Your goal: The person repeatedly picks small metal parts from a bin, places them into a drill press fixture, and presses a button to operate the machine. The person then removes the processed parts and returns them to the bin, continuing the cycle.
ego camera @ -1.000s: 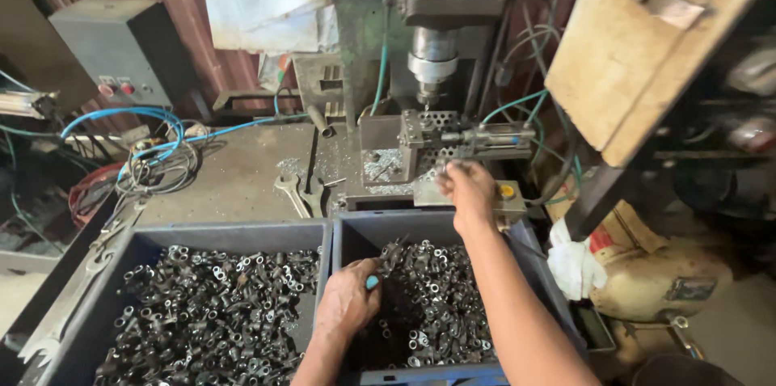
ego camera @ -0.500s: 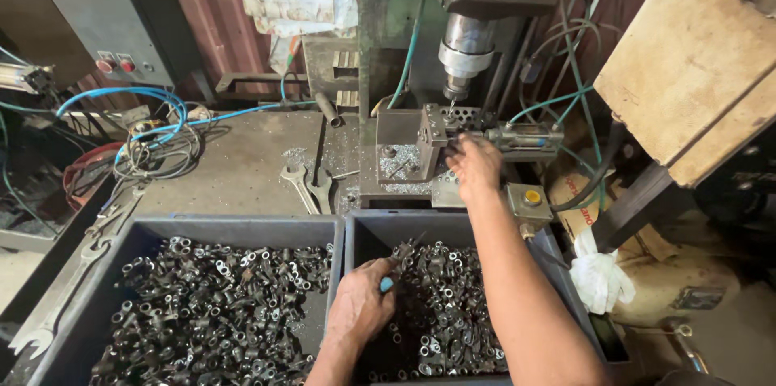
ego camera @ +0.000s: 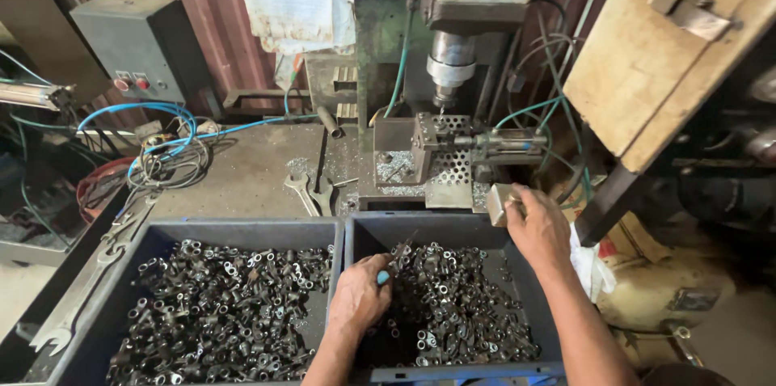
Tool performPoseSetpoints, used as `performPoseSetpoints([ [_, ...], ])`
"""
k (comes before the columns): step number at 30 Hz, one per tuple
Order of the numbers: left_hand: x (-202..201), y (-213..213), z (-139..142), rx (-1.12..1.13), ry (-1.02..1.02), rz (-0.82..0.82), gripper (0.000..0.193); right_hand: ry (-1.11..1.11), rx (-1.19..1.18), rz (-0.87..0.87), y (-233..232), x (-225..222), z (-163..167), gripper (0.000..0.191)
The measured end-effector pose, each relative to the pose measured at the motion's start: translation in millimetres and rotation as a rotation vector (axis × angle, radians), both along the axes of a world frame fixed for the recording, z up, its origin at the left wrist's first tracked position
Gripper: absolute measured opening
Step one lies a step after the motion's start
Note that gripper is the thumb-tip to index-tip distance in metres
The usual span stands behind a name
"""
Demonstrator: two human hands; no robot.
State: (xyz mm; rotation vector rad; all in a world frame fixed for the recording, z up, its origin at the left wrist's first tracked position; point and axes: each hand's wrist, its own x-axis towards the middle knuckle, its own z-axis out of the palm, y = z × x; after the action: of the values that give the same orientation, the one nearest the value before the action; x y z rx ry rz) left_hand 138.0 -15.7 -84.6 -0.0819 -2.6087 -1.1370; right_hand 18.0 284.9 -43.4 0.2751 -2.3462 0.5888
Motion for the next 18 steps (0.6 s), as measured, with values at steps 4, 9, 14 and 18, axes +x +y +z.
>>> performPoseSetpoints([
  [4,0.1,-0.5,-5.4,-0.016,0.047,0.008,0.038,-0.093,0.031,0.043,4.1,-5.5,3.3,0.040],
  [9,0.2,-0.7,-1.7,-0.020,0.066,0.048,0.036,-0.209,-0.031,0.112,4.5,37.4,-4.5,0.060],
  [14,2.8,-1.4,-3.0,-0.005,0.048,0.124,0.034,-0.273,-0.128,0.137,-9.5,128.5,-63.2,0.061],
  [18,0.2,-11.2,-5.0,0.234,0.197,0.230,0.029,-0.239,-0.200,0.165,-10.6,150.5,-82.0,0.046],
])
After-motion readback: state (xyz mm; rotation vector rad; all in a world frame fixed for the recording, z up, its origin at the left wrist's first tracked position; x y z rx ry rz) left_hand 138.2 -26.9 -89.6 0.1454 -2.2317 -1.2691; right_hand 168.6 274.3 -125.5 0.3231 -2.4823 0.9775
